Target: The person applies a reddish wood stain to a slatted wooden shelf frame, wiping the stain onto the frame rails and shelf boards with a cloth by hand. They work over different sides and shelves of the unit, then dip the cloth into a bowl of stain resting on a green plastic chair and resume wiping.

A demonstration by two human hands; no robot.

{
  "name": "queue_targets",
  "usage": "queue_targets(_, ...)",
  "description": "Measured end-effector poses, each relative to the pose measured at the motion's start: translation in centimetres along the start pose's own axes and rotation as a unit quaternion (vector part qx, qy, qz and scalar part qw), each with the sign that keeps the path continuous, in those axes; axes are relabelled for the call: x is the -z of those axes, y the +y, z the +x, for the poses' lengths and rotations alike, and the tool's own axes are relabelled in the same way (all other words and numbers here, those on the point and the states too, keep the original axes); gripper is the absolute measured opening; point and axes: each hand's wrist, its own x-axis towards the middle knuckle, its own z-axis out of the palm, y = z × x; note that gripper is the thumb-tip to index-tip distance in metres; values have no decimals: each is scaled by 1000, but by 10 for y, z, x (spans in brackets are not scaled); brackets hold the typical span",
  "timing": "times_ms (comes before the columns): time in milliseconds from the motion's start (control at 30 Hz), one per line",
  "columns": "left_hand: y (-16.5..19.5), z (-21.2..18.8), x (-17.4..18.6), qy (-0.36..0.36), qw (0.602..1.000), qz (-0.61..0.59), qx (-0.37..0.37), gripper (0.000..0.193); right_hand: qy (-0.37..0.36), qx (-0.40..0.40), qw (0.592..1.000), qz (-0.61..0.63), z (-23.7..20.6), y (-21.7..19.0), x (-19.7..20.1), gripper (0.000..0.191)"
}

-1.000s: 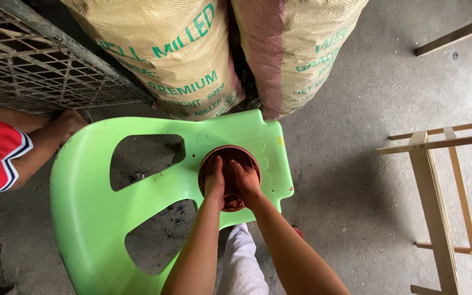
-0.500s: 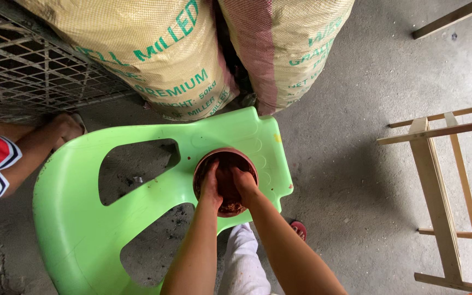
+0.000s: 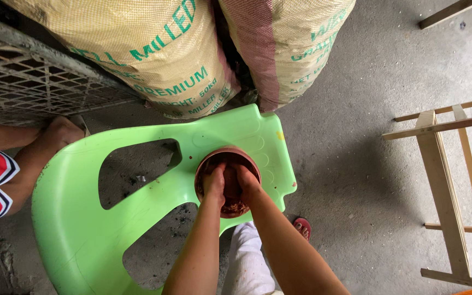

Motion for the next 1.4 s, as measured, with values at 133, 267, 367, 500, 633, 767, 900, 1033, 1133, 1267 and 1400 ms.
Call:
queue_targets(133, 1, -2, -3, 62, 998, 25, 6, 62, 21, 40, 999, -2, 15, 8, 2, 52)
queue_targets(267, -8, -1, 1, 27, 999, -28, -2, 64, 30, 36, 999, -7, 31, 18, 8, 53)
queue_targets(367, -17, 4, 5, 33, 999, -22, -36, 66, 21, 40, 999, 0, 34, 22, 12, 55)
queue_targets(500, -20, 7, 4, 117, 984, 89, -100, 65, 39, 38, 998, -29, 22, 20, 9, 61)
queue_targets(633, -12, 6, 0, 112, 963, 165, -181, 56, 103, 37, 987, -114, 6, 17, -1, 73)
queue_targets(767, -6, 4, -9, 190, 936, 243, -169, 53, 120, 40, 982, -139, 12, 18, -3, 69)
queue_targets(900, -11, 6, -13, 225, 920, 257, -194, 52, 89, 61, 990, -92, 33, 27, 7, 59)
queue_targets(1033, -14, 8, -10, 225, 923, 269, -157, 51, 71, 88, 957, -269, 52, 31, 10, 54)
queue_targets(1133, -14, 8, -8, 210, 932, 255, -151, 53, 70, 102, 945, -303, 58, 34, 11, 53)
queue_targets(1267, -13, 5, -10, 209, 939, 229, -147, 56, 98, 86, 970, -207, 51, 32, 8, 53)
queue_targets(1400, -11, 3, -10, 179, 955, 193, -138, 57, 110, 85, 974, -176, 41, 28, 3, 53)
